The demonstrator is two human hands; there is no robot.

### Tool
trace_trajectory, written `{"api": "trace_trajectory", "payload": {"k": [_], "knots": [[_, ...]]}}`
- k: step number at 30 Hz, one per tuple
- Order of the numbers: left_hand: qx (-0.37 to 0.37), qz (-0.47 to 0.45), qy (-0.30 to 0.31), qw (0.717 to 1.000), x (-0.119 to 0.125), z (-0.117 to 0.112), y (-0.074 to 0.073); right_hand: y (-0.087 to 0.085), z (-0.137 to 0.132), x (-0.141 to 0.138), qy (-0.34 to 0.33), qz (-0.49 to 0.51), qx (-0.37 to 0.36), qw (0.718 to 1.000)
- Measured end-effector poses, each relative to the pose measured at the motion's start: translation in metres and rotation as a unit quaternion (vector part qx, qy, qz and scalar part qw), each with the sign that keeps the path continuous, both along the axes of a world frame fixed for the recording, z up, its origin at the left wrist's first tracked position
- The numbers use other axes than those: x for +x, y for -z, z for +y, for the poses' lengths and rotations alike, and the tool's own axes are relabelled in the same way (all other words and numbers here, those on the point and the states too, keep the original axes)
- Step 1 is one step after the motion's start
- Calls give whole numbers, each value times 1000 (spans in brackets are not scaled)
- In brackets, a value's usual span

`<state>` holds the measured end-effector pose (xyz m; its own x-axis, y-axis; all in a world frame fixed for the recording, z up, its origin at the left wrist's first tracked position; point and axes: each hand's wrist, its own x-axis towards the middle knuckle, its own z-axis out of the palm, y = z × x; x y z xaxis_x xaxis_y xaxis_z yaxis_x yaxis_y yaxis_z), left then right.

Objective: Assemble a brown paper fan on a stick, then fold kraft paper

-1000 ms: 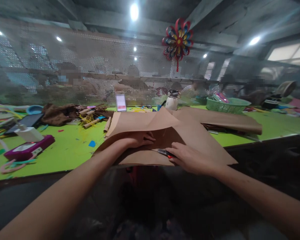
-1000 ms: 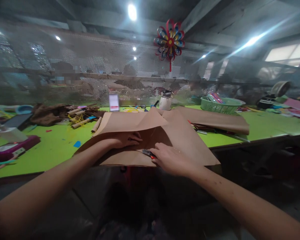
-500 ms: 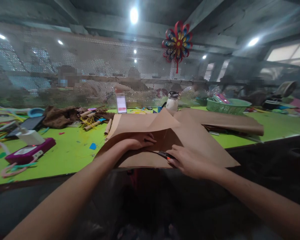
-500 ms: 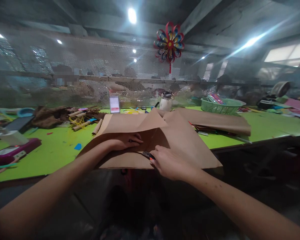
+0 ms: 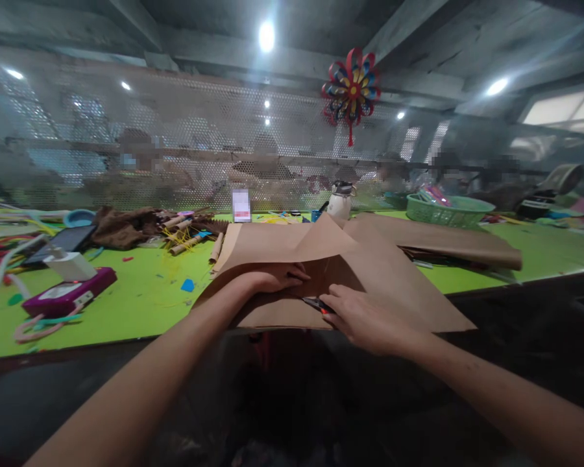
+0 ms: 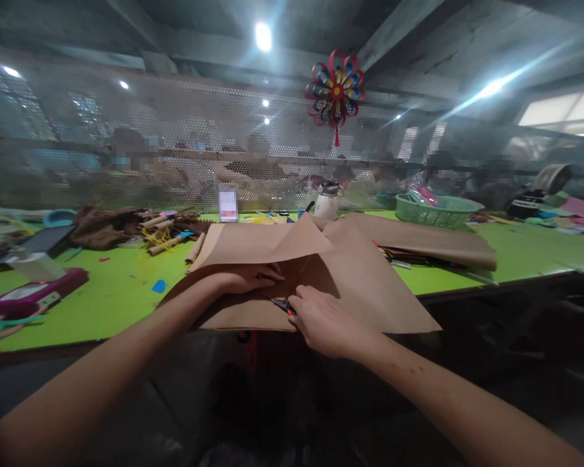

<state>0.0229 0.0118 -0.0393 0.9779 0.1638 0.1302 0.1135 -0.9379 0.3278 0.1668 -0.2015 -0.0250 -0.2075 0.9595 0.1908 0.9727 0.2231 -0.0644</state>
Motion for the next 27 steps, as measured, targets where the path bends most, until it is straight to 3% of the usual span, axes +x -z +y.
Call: {"api": "trace_trajectory", "payload": {"k": [8,19,27], "knots": [[8,1,-10,1000,1,3,2,-5,-7,-2,-7,10,-18,1000],[11,14,-2,1000,-1,-1,-1,-5,24,-11,-7,-21,-23,999],[-3,13,-9,1000,1,1,1,-8,10,-14,-41,7,-36,999]]}}
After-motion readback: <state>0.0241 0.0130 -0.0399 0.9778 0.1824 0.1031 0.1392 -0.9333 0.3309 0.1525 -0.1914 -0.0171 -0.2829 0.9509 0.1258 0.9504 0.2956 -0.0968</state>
